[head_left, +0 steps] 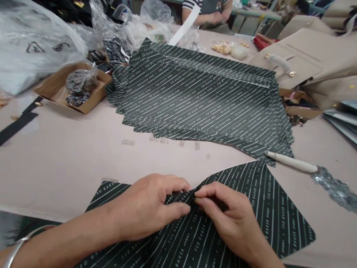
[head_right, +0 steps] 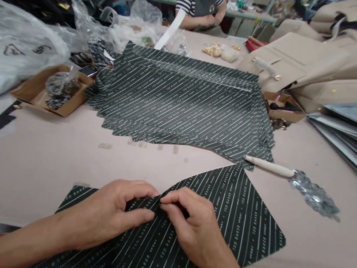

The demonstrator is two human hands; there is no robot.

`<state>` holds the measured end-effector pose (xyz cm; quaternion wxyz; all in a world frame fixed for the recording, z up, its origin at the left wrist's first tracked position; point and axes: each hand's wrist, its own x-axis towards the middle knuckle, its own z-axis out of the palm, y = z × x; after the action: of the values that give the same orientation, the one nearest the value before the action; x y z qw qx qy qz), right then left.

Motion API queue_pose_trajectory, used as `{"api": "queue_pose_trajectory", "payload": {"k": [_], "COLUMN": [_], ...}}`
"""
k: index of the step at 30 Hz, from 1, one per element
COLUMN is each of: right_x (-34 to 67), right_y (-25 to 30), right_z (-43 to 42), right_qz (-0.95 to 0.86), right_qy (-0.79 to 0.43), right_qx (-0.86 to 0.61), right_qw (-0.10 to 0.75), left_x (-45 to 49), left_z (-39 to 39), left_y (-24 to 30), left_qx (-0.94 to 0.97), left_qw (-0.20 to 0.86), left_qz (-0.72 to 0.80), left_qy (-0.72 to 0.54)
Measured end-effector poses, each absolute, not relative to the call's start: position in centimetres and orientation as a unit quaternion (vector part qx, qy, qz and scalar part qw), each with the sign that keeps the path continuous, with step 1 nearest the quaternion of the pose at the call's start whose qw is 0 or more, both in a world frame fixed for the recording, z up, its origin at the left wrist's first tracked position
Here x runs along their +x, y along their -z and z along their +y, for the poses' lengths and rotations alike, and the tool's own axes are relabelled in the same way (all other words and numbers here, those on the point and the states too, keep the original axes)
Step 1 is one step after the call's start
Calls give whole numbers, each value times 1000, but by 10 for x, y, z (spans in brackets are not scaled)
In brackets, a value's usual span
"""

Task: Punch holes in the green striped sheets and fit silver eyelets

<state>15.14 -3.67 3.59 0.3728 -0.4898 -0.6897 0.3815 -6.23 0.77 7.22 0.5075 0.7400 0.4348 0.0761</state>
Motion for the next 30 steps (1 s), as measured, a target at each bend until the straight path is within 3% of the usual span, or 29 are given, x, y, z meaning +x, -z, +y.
{"api": "queue_pose_trajectory", "payload": {"k": [3, 7, 16, 20, 26, 30], "right_x": [156, 162, 163, 170, 197, 214], "right_y": [-35, -34, -35, -37, -32, -21], "right_z": [-36, -36, -51, -47, -33, -37], "right_qz": [-741, -802, -797, -796, -798, -800], "right_qy": [-280, -249, -118, -57, 80, 79], "right_qx": [-483, -439, -459, -484, -508, -534], "right_qw": [372, 321, 374, 359, 315, 262], "left_x": [-58, -55, -47, -36, -25, -25], "left_z": [0, -10, -10, 2, 24, 24], "left_y": [-71, -66, -59, -54, -46, -36], "left_qx": [835, 906, 929, 917, 923, 929], "left_qw": [349, 178, 98, 60, -98, -94], "left_qz": [417, 359, 307, 313, 240, 233], "left_qy": [-85, -137, -182, -239, -285, -272]}}
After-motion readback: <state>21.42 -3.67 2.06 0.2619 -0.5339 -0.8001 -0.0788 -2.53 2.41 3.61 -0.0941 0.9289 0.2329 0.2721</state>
